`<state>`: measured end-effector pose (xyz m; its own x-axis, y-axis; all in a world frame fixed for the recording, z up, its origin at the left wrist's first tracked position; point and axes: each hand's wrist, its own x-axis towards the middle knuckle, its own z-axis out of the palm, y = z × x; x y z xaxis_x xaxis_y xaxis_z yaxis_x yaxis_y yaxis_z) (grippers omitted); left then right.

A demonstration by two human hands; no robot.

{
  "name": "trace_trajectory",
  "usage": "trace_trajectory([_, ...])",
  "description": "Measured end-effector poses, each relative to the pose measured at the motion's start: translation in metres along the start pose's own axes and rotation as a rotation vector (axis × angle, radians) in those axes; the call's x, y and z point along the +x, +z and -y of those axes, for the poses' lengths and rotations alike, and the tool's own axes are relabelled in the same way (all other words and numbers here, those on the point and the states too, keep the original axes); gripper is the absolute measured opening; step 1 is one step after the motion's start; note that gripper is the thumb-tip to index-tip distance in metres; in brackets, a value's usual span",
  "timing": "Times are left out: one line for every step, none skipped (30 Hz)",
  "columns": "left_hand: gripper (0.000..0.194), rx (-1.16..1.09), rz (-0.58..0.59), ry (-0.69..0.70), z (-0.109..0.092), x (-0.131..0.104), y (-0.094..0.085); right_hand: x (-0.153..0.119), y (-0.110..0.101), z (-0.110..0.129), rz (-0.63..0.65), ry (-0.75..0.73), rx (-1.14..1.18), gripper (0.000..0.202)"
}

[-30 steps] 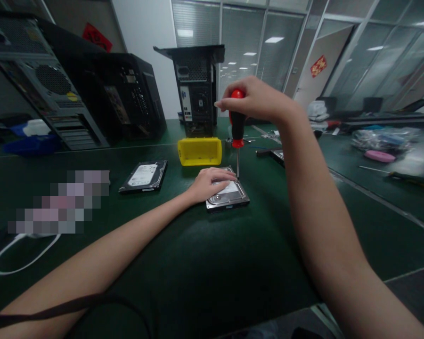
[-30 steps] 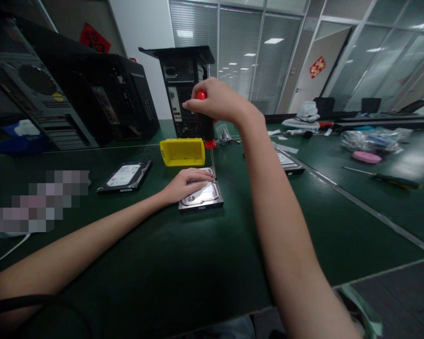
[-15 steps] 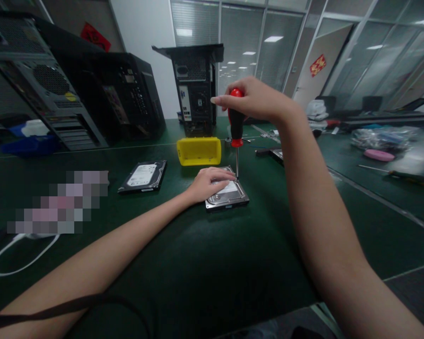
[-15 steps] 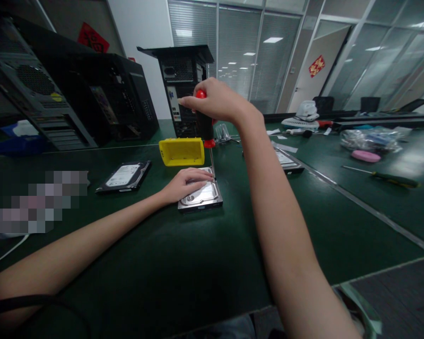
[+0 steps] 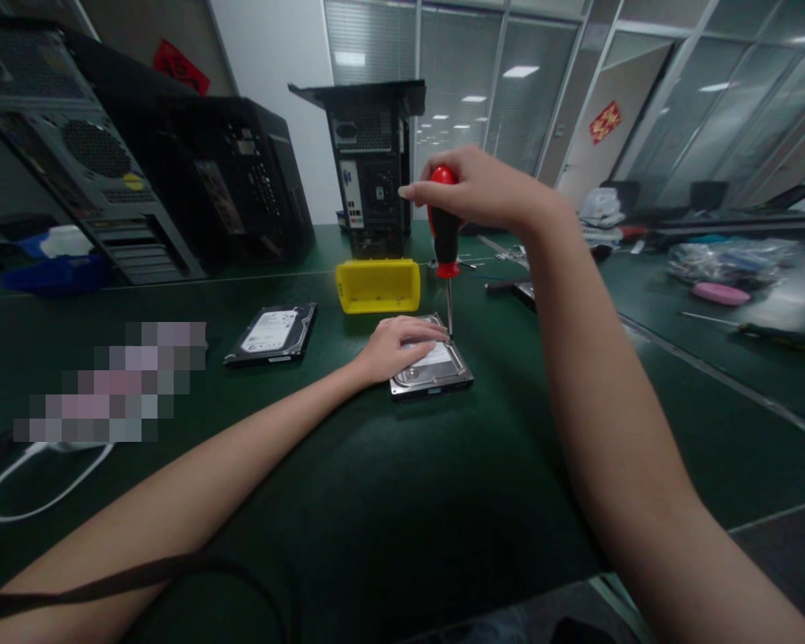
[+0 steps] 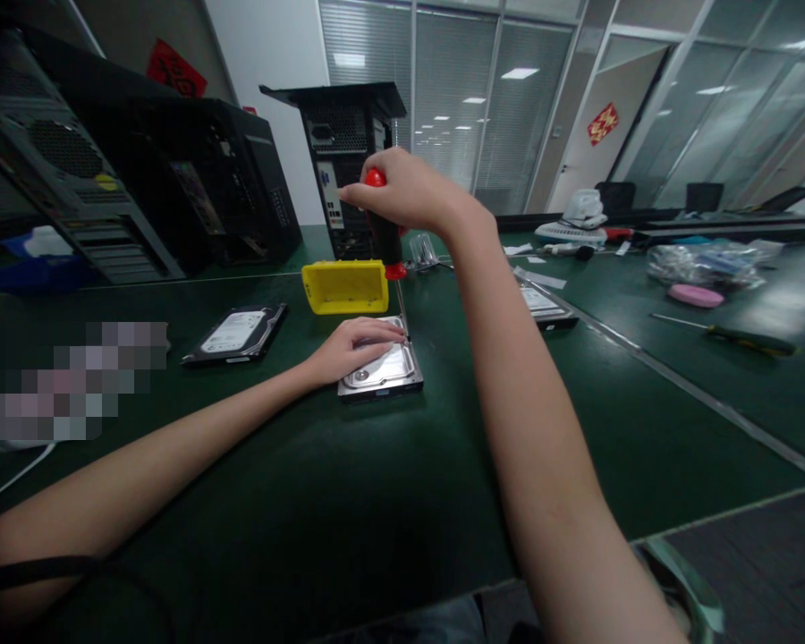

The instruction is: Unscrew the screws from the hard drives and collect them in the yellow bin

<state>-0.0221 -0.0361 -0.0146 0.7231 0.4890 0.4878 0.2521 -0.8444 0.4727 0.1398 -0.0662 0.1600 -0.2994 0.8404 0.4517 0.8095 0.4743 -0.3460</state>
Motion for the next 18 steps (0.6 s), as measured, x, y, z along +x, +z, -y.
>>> trace_trajectory([0.024,0.001,0.0,-0.002,0.0001,0.0,0.0,-0.0001,0.0003,0.0007,0.003,-0.002,0.004,0.035])
trace_trajectory([0.024,0.001,-0.001,-0.002,0.0003,0.0001,0.0,-0.0002,0.0005,0.0014,0.006,-0.009,0.013,0.035])
trace_trajectory([0.024,0.001,-0.001,-0.001,0.0006,0.0002,0.0001,-0.0003,0.0008,0.002,0.01,-0.017,0.023,0.036])
trace_trajectory([0.024,-0.001,-0.001,0.002,0.0009,0.0002,0.0001,-0.0004,0.001,0.0025,0.009,-0.02,0.035,0.037])
trace_trajectory([0.024,-0.003,-0.002,0.005,0.0013,0.0003,0.0003,-0.0005,0.0013,0.0029,0.01,-0.024,0.04,0.037])
trace_trajectory([0.024,-0.006,-0.001,0.006,0.0016,0.0004,0.0004,-0.0006,0.0017,0.0034,0.007,-0.025,0.035,0.037])
trace_trajectory([0.024,-0.007,-0.001,0.006,0.0018,0.0004,0.0005,-0.0006,0.002,0.0039,0.001,-0.026,0.02,0.038])
trace_trajectory([0.024,-0.009,0.0,0.004,0.0019,0.0005,0.0006,-0.0006,0.0024,0.0044,-0.002,-0.031,0.001,0.038])
trace_trajectory([0.024,-0.009,0.002,0.003,0.0019,0.0005,0.0007,-0.0006,0.0028,0.0049,-0.005,-0.038,-0.015,0.039])
trace_trajectory([0.024,-0.009,0.003,0.001,0.0017,0.0005,0.0008,-0.0006,0.003,0.0055,-0.007,-0.045,-0.029,0.039])
trace_trajectory([0.024,-0.007,0.004,-0.001,0.0016,0.0005,0.0009,-0.0007,0.0032,0.006,-0.006,-0.049,-0.039,0.039])
trace_trajectory([0.024,-0.006,0.004,-0.002,0.0013,0.0005,0.0009,-0.0007,0.0033,0.0066,-0.009,-0.048,-0.046,0.038])
trace_trajectory([0.025,-0.004,0.003,-0.002,0.0012,0.0005,0.0009,-0.0008,0.0033,0.0071,-0.008,-0.044,-0.051,0.037])
trace_trajectory([0.025,-0.004,0.001,-0.001,0.0011,0.0004,0.0009,-0.0008,0.0032,0.0075,-0.007,-0.038,-0.055,0.036])
trace_trajectory([0.025,-0.004,-0.001,0.001,0.0011,0.0004,0.0009,-0.0009,0.0031,0.0077,-0.006,-0.035,-0.057,0.036])
trace_trajectory([0.025,-0.004,-0.003,0.003,0.0012,0.0004,0.0009,-0.001,0.0029,0.0078,-0.006,-0.034,-0.056,0.036])
trace_trajectory([0.025,-0.004,-0.003,0.006,0.0014,0.0003,0.0008,-0.0011,0.0028,0.0077,-0.006,-0.036,-0.051,0.037])
trace_trajectory([0.025,-0.004,-0.003,0.009,0.0017,0.0003,0.0007,-0.0011,0.0028,0.0075,-0.006,-0.038,-0.043,0.037])
